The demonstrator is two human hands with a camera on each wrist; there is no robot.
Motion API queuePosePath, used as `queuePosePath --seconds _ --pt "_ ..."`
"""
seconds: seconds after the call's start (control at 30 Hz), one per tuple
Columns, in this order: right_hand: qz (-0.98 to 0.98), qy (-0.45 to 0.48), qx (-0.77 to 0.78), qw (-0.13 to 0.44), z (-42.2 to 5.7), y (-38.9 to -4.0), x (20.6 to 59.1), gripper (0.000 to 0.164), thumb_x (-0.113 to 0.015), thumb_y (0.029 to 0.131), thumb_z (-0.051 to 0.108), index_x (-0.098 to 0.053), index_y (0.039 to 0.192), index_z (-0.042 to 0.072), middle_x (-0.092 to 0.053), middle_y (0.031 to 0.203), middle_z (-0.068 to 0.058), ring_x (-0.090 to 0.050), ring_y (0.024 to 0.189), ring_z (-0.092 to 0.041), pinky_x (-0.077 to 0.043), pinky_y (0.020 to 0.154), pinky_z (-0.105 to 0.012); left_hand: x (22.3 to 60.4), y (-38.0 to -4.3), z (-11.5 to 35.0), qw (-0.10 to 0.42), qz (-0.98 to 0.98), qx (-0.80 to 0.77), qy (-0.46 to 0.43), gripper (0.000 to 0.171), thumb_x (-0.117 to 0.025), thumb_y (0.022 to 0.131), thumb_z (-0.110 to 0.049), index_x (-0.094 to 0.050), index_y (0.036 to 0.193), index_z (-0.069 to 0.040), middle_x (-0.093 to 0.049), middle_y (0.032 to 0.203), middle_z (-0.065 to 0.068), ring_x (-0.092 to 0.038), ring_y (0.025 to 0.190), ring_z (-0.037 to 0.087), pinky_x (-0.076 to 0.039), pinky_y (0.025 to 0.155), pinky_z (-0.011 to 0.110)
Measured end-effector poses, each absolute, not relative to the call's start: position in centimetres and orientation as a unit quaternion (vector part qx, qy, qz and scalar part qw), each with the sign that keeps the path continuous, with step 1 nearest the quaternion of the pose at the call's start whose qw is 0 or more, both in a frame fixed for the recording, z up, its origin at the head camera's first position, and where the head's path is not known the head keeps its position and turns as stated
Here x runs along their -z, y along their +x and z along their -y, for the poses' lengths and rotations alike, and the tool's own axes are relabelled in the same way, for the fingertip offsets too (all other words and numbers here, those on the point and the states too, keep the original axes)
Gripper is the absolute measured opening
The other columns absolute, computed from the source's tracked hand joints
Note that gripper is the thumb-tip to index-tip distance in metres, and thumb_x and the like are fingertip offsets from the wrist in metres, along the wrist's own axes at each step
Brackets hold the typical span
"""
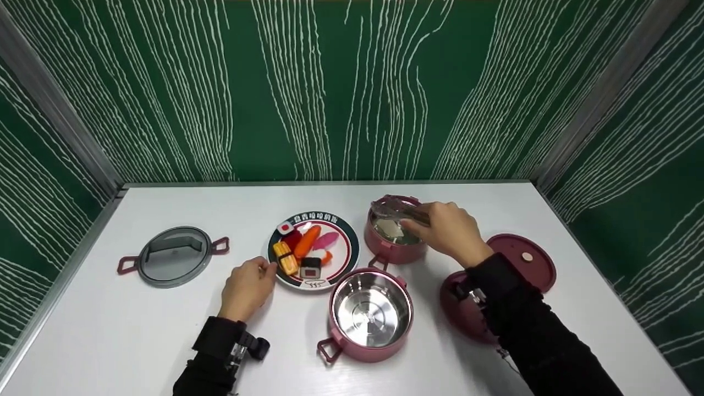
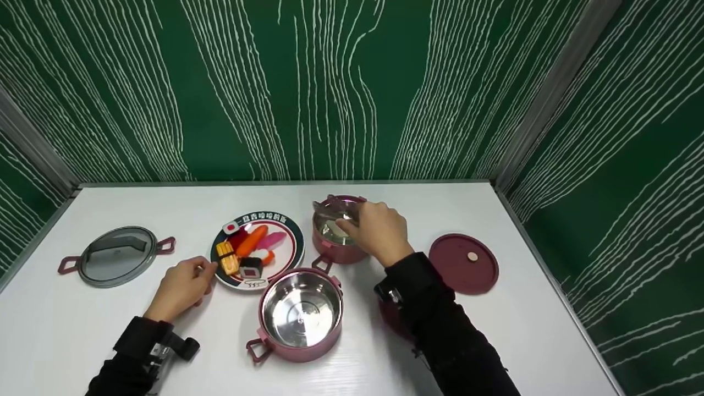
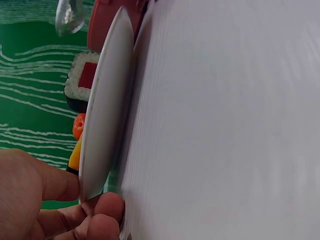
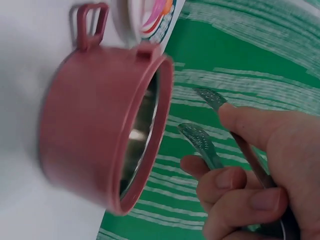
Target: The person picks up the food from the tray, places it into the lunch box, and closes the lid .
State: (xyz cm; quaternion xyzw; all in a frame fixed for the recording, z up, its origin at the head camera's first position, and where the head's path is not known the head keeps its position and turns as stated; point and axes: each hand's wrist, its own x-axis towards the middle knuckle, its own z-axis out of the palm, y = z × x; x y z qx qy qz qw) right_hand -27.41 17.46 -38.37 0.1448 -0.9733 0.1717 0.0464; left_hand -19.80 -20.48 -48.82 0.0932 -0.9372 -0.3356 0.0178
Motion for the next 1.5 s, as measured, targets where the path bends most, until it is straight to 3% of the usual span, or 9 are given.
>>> queuePosePath --seconds 0.2,0.37,0.47,0.57,0.7,0.9,1.0,1.27,1.5 --pt "0.964 0.192 -0.18 0.05 -15.0 -25.8 37.8 0.038 -0.078 0.096 0.049 -0.08 0.104 0.012 -0.067 0.077 -0.004 -0.058 0.067 -0.021 -0.044 0.056 -0.038 48.9 -19.9 20.4 0.027 0.936 0.338 0.092 0.028 -0.061 0.107 -0.03 -0.069 0.088 -0.011 -0.061 0.071 0.003 -0.06 0.068 0.024 -0.038 0.058 0.033" --pt "0.949 0.252 -0.183 0.051 -12.6 -24.4 37.9 0.041 -0.08 0.094 0.049 -0.081 0.113 0.014 -0.071 0.078 0.0 -0.059 0.064 -0.016 -0.05 0.056 -0.036 48.7 -19.8 20.4 0.021 0.935 0.34 0.094 0.027 -0.061 0.107 -0.03 -0.07 0.089 -0.011 -0.062 0.073 0.004 -0.06 0.069 0.025 -0.039 0.059 0.033" --pt "0.943 0.284 -0.165 0.049 -11.3 -23.8 38.3 0.041 -0.08 0.094 0.05 -0.081 0.112 0.014 -0.072 0.082 -0.001 -0.061 0.065 -0.016 -0.053 0.057 -0.036 48.6 -19.7 20.5 0.017 0.935 0.34 0.095 0.027 -0.06 0.107 -0.03 -0.07 0.09 -0.011 -0.064 0.075 0.005 -0.061 0.071 0.026 -0.039 0.061 0.034" --pt "0.942 0.302 -0.137 0.048 -10.2 -23.4 38.8 0.041 -0.08 0.093 0.053 -0.081 0.105 0.014 -0.074 0.09 -0.003 -0.066 0.077 -0.021 -0.059 0.062 -0.043 48.6 -19.7 20.5 0.014 0.936 0.34 0.094 0.028 -0.06 0.108 -0.03 -0.07 0.091 -0.011 -0.066 0.077 0.005 -0.062 0.072 0.027 -0.04 0.061 0.035" --pt "0.943 0.313 -0.103 0.047 -9.2 -23.2 39.4 0.046 -0.078 0.093 0.059 -0.084 0.107 0.015 -0.08 0.096 -0.006 -0.066 0.096 -0.029 -0.064 0.068 -0.054 48.7 -19.7 20.5 0.014 0.936 0.34 0.095 0.028 -0.06 0.108 -0.03 -0.07 0.09 -0.011 -0.065 0.077 0.005 -0.062 0.072 0.027 -0.04 0.061 0.035" --pt "0.942 0.323 -0.062 0.063 -8.4 -23.1 40.1 0.052 -0.077 0.091 0.065 -0.083 0.103 0.015 -0.08 0.088 -0.006 -0.06 0.098 -0.033 -0.061 0.078 -0.055 48.8 -19.8 20.5 0.016 0.935 0.341 0.097 0.028 -0.06 0.107 -0.03 -0.069 0.089 -0.011 -0.063 0.075 0.005 -0.06 0.072 0.026 -0.039 0.061 0.034" --pt "0.94 0.331 -0.044 0.072 -8.2 -23.1 40.4 0.052 -0.077 0.091 0.065 -0.083 0.099 0.015 -0.08 0.085 -0.005 -0.06 0.096 -0.032 -0.059 0.08 -0.054 48.9 -19.8 20.5 0.022 0.936 0.337 0.094 0.028 -0.06 0.107 -0.03 -0.069 0.089 -0.012 -0.064 0.075 0.004 -0.062 0.072 0.026 -0.04 0.061 0.034" --pt "0.936 0.341 -0.036 0.076 -8.0 -23.2 40.8 0.046 -0.079 0.091 0.061 -0.079 0.087 0.015 -0.074 0.073 -0.003 -0.07 0.073 -0.028 -0.06 0.066 -0.05 48.9 -19.9 20.5 0.017 0.938 0.333 0.094 0.028 -0.06 0.107 -0.031 -0.069 0.089 -0.011 -0.065 0.075 0.004 -0.062 0.071 0.026 -0.04 0.06 0.035" --pt "0.934 0.347 -0.044 0.075 -7.9 -23.2 40.7 0.043 -0.08 0.092 0.058 -0.077 0.082 0.016 -0.071 0.069 -0.002 -0.07 0.067 -0.026 -0.06 0.061 -0.05 48.8 -19.9 20.5 0.002 0.937 0.334 0.101 0.029 -0.059 0.108 -0.032 -0.069 0.09 -0.012 -0.062 0.073 0.004 -0.061 0.071 0.026 -0.039 0.06 0.034"
